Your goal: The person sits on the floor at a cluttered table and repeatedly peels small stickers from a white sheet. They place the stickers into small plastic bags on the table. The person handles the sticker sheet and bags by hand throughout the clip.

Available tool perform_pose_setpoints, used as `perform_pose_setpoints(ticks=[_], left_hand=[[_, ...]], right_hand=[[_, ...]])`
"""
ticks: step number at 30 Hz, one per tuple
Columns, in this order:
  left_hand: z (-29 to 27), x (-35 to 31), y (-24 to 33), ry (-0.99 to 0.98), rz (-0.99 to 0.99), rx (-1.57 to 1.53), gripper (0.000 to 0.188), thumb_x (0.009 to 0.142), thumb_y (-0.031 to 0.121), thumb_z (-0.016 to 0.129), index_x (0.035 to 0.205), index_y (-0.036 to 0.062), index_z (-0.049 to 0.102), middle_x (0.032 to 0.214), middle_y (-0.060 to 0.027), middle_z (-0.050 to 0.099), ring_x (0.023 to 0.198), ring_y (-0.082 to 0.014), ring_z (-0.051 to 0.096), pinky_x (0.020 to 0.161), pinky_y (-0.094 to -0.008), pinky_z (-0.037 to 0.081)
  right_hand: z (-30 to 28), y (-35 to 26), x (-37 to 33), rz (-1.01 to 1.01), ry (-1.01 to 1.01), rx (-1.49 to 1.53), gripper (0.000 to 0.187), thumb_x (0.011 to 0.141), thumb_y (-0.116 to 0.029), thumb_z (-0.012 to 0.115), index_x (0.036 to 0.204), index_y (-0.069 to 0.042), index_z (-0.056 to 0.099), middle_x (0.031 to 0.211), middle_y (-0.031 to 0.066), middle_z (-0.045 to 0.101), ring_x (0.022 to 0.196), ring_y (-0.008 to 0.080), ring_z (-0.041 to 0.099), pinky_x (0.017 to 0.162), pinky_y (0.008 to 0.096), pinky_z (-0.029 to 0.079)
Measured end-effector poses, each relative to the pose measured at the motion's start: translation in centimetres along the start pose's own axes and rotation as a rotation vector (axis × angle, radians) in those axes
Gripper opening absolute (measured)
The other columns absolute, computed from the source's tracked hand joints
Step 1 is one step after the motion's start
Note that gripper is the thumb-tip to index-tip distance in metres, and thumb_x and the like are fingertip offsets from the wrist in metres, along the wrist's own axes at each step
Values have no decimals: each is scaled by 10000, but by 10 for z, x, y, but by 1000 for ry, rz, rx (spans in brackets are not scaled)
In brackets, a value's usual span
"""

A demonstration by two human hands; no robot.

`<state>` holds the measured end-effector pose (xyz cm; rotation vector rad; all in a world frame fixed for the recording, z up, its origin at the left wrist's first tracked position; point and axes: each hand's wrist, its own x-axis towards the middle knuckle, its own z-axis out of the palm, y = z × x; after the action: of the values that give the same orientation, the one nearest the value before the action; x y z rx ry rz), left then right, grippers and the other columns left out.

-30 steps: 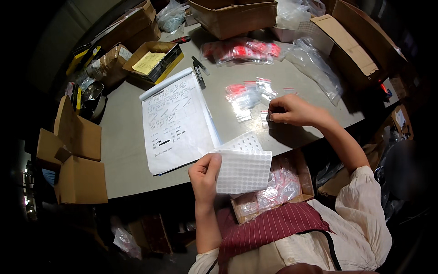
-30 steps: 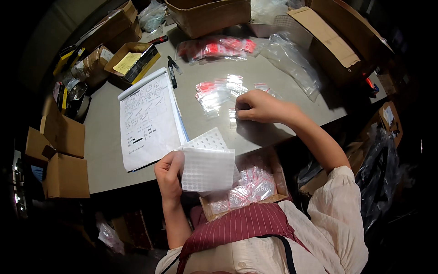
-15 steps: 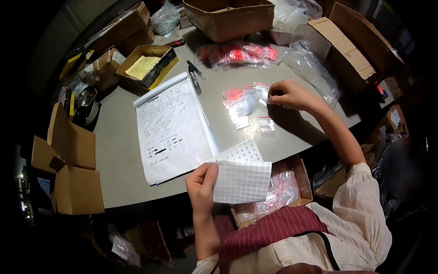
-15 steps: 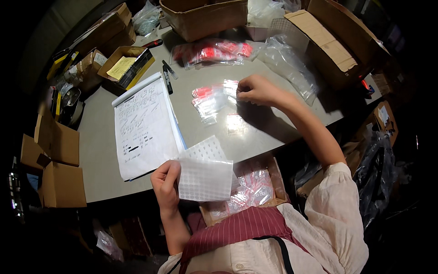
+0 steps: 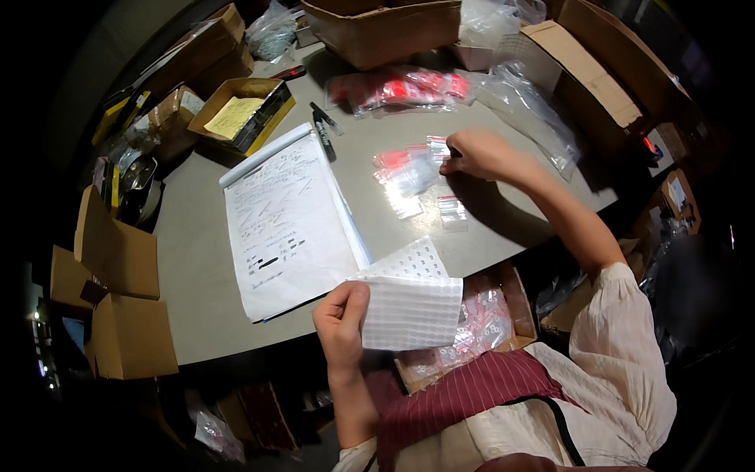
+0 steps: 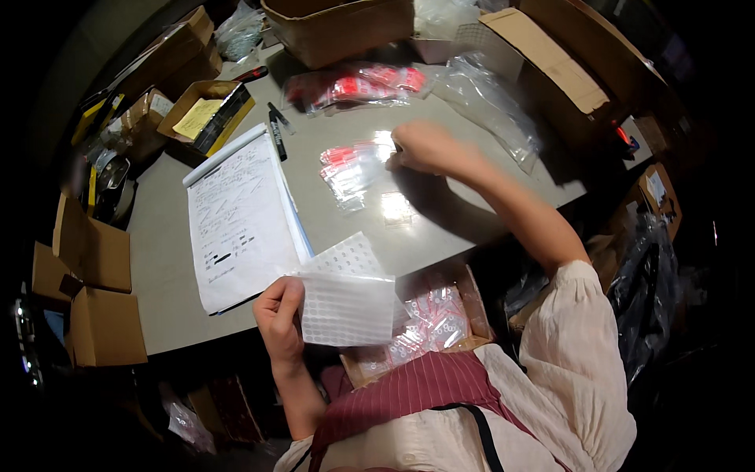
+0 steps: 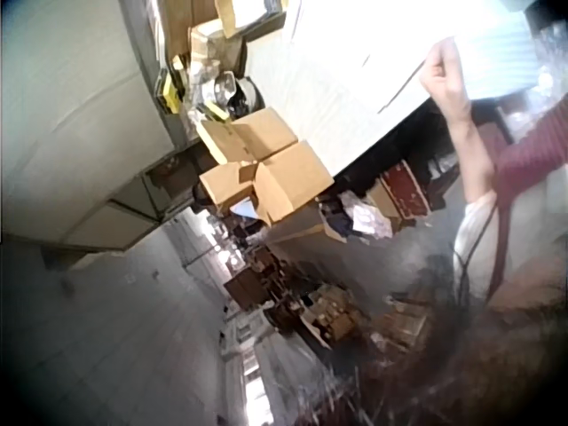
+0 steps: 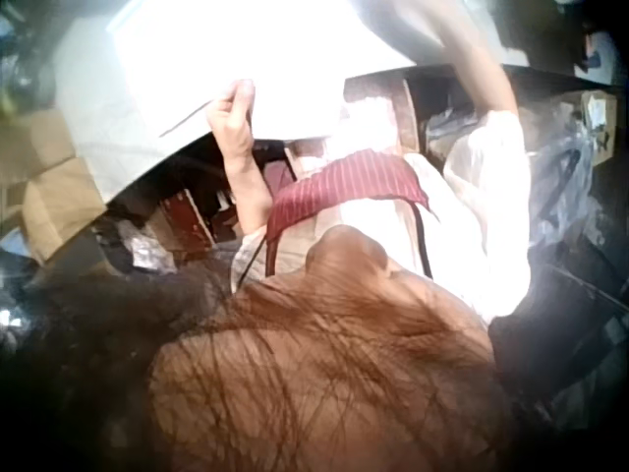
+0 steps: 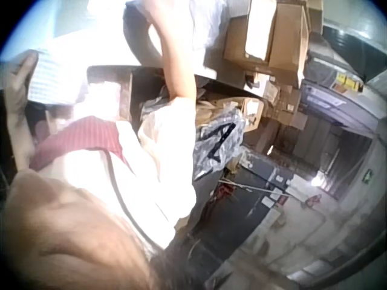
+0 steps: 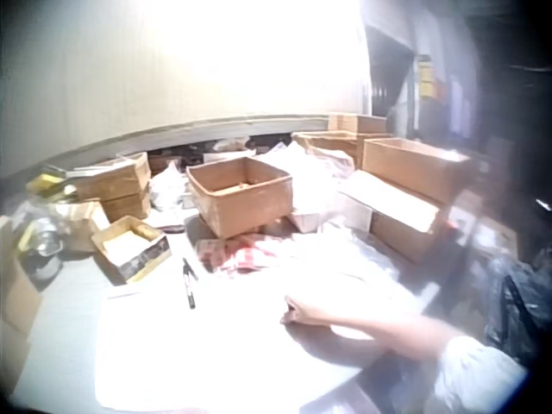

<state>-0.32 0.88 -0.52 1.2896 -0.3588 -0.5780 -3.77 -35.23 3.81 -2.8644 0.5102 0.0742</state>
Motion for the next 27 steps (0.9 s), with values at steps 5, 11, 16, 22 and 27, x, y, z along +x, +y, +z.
perform_pose_setpoints(ticks=[5,11,16,22,27], left_hand=[[-1,1,4,-47,-4,3,192,998,108,656,932,-64,709,735,72,544,644,-14,399,589,-208,279],[-7,-3,-2,-104,60,109,118,940,49,701,930,-67,723,816,5,632,740,-64,546,662,-226,414],[-9,-10,-3,-225,341,511,98,834,-19,753,927,-49,753,912,-160,729,814,-248,702,736,-320,534],[-1,-12,-6,-218,382,597,100,816,-33,771,915,-39,763,932,-184,751,846,-306,735,763,-367,566],[-2,-3,-4,-147,223,438,98,849,2,731,907,-75,746,845,-120,729,736,-164,641,684,-283,489]], right_hand=[[-32,32,-20,-60,-6,358,358,862,-287,783,910,51,674,787,173,658,728,242,614,696,388,488],[-41,62,-52,-61,-118,536,202,932,-169,734,995,-11,627,833,-3,604,771,77,521,678,267,441],[-43,62,-74,-25,-159,596,215,878,-159,698,1012,1,646,880,73,648,826,154,572,742,321,475],[-45,63,-87,-56,-150,668,228,866,-144,683,1037,-4,629,889,52,626,810,131,564,730,297,463],[-38,78,-78,-239,-2,401,250,834,-42,691,1057,-2,586,865,67,617,749,153,568,672,317,484]])
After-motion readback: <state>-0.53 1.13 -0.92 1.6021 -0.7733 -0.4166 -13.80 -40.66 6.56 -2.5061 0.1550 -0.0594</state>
